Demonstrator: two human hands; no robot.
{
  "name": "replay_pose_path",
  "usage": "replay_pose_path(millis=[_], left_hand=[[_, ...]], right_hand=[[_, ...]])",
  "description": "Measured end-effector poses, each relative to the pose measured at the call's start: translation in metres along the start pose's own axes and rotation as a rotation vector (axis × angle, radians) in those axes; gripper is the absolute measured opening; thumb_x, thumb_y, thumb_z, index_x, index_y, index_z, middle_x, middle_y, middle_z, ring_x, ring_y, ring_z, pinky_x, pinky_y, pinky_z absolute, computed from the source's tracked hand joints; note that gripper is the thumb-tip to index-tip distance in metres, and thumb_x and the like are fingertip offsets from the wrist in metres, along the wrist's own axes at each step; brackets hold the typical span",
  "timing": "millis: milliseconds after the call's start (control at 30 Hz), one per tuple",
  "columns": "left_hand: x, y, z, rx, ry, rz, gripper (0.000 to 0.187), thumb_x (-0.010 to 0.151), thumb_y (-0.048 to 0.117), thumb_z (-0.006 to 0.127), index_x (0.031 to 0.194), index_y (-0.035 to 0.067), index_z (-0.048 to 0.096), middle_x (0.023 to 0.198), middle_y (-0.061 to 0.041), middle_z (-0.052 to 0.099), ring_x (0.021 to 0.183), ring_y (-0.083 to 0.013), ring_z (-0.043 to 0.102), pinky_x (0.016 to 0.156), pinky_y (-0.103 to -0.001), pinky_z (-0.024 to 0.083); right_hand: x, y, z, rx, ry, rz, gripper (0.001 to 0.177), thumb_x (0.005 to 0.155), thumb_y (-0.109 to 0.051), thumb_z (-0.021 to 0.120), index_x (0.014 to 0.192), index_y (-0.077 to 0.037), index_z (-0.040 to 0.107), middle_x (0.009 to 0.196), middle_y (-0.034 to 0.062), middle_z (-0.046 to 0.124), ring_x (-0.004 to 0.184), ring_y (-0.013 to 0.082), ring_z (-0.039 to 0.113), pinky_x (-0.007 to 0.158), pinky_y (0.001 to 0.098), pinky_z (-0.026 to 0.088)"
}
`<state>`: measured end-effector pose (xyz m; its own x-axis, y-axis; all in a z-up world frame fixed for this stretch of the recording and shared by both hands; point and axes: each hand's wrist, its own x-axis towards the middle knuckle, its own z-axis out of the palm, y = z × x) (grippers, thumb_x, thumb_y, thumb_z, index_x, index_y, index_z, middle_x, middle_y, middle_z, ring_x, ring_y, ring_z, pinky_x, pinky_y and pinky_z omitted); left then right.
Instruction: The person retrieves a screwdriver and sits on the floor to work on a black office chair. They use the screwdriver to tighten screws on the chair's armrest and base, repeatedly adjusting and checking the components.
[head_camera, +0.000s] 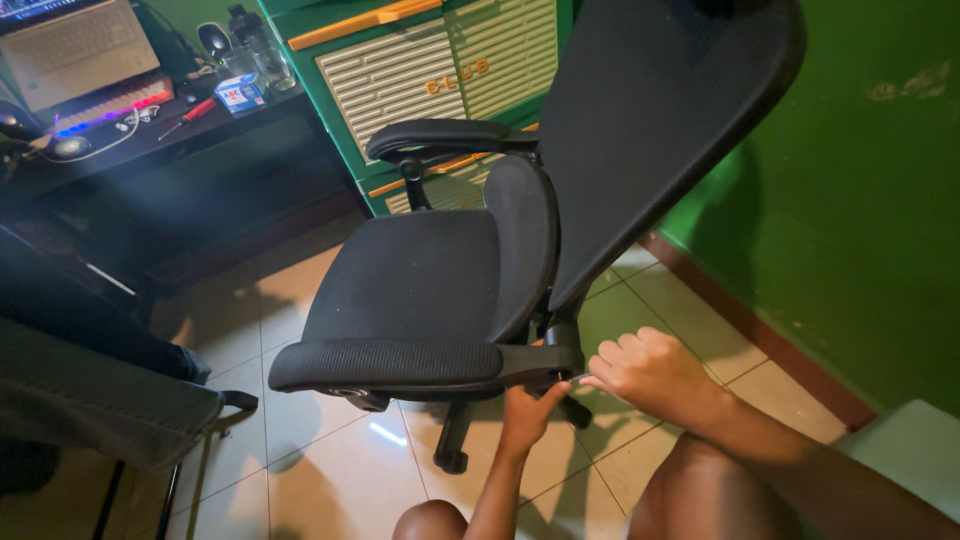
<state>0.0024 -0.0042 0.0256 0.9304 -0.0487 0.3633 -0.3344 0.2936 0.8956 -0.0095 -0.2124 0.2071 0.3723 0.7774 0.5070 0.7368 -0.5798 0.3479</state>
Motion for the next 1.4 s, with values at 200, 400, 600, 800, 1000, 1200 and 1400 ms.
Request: replay_pose_path(millis=[200, 400, 600, 800, 1000, 1200, 1400], left_hand=[[0.000, 0.002, 0.001, -0.023, 0.014, -0.071, 0.070, 0.085, 0.004, 0.079, 0.147, -0.001, 0.046, 0.129, -0.008, 0.062, 0.118, -0.0164, 0.060, 0.105, -0.032, 0.049], [0.000, -0.001, 0.004, 0.056, 0.039, -0.034, 0.067, 0.086, 0.004, 0.080, 0.145, -0.002, 0.049, 0.124, -0.007, 0.064, 0.111, -0.0144, 0.061, 0.096, -0.030, 0.051], [-0.001, 0.002, 0.007, 0.070, 0.050, -0.046, 0.066, 0.085, 0.006, 0.081, 0.144, -0.001, 0.052, 0.118, -0.005, 0.065, 0.105, -0.0130, 0.061, 0.091, -0.029, 0.051], [-0.003, 0.012, 0.010, 0.086, 0.055, -0.039, 0.065, 0.084, 0.006, 0.081, 0.142, -0.001, 0.052, 0.114, -0.004, 0.065, 0.102, -0.0115, 0.061, 0.090, -0.028, 0.052], [-0.005, 0.013, 0.009, 0.100, 0.056, -0.056, 0.068, 0.085, 0.007, 0.082, 0.145, -0.001, 0.052, 0.110, -0.003, 0.065, 0.095, -0.0104, 0.060, 0.085, -0.027, 0.051], [-0.004, 0.012, 0.010, 0.081, 0.051, -0.102, 0.071, 0.085, 0.008, 0.081, 0.147, -0.001, 0.049, 0.108, -0.002, 0.066, 0.092, -0.0092, 0.061, 0.082, -0.026, 0.053], [-0.006, 0.022, 0.009, 0.051, 0.017, -0.067, 0.067, 0.087, 0.005, 0.079, 0.146, -0.002, 0.050, 0.111, -0.002, 0.067, 0.096, -0.0086, 0.063, 0.082, -0.025, 0.053]], right_hand=[[0.001, -0.002, 0.004, -0.037, -0.134, 0.035, 0.039, 0.086, -0.049, 0.067, 0.070, -0.016, 0.057, 0.061, 0.0017, 0.052, 0.055, 0.0200, 0.057, 0.050, 0.0355, 0.042], [-0.003, 0.004, 0.013, -0.098, -0.076, 0.016, 0.043, 0.085, -0.054, 0.066, 0.068, -0.015, 0.057, 0.058, 0.0020, 0.052, 0.052, 0.0212, 0.055, 0.048, 0.0363, 0.039], [-0.008, 0.004, 0.013, -0.134, 0.050, -0.001, 0.042, 0.085, -0.051, 0.067, 0.065, -0.017, 0.053, 0.058, 0.0003, 0.047, 0.052, 0.0186, 0.052, 0.050, 0.0350, 0.036], [-0.008, 0.000, 0.010, -0.192, 0.069, -0.004, 0.047, 0.087, -0.053, 0.067, 0.060, -0.019, 0.049, 0.055, -0.0012, 0.044, 0.050, 0.0159, 0.049, 0.049, 0.0327, 0.034], [-0.012, -0.005, 0.011, -0.200, 0.077, 0.030, 0.048, 0.088, -0.055, 0.066, 0.061, -0.019, 0.049, 0.054, -0.0021, 0.042, 0.050, 0.0154, 0.049, 0.049, 0.0325, 0.033], [-0.019, -0.009, 0.017, -0.223, 0.110, 0.073, 0.048, 0.088, -0.054, 0.068, 0.062, -0.019, 0.049, 0.056, -0.0018, 0.042, 0.051, 0.0159, 0.048, 0.051, 0.0327, 0.033], [-0.024, -0.018, 0.022, -0.218, 0.122, 0.139, 0.051, 0.085, -0.055, 0.070, 0.059, -0.018, 0.047, 0.054, -0.0003, 0.041, 0.049, 0.0170, 0.046, 0.048, 0.0337, 0.031]])
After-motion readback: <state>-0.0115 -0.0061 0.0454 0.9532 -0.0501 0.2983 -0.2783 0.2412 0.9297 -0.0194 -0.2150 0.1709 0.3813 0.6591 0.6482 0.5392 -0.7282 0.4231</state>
